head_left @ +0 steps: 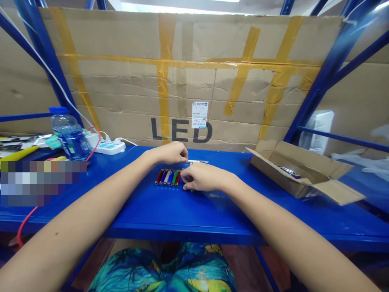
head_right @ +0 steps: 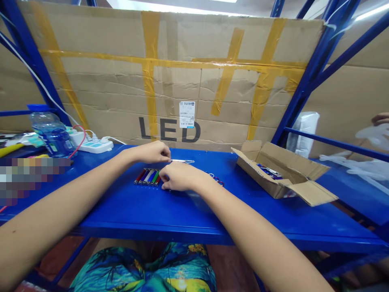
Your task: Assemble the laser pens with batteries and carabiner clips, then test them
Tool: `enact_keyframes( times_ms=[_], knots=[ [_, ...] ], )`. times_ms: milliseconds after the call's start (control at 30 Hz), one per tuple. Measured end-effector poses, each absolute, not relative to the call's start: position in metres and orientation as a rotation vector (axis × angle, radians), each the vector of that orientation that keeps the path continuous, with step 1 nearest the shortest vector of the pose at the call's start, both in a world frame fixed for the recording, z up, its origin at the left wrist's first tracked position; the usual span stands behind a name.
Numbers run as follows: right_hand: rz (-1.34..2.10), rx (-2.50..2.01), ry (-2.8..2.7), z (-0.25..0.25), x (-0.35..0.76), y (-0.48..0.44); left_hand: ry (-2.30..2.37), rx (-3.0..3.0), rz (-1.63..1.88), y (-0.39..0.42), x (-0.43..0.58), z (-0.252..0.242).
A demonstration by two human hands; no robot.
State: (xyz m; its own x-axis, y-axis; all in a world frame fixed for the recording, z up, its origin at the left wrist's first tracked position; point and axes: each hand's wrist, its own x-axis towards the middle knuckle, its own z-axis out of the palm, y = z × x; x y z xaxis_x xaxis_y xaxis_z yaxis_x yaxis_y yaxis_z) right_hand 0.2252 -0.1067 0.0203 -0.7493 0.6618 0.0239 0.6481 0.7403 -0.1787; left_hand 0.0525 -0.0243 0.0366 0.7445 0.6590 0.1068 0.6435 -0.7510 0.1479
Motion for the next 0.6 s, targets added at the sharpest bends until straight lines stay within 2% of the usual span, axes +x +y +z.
enact_keyframes(
  times_ms=[100,267,433,600],
  knots=[
    [0.179,-1.145,-2.85,0.02,0.219,-0.113,1.023,2.884,0.389,-0.025,0.054,0.039],
    [0.32,-1.28,-2.659,0.039,0.239,-0.111,0.949,2.914,0.587,-0.03,0.058,0.039],
    [0.439,-1.404,-2.325,0.046,0.288,-0.091,0.786,2.922,0.212,-0.049,0.069,0.038],
    [0.507,-1.284,-2.357,0.026,0.306,-0.078,0.801,3.012,-0.036,-0.063,0.082,0.03]
  ],
)
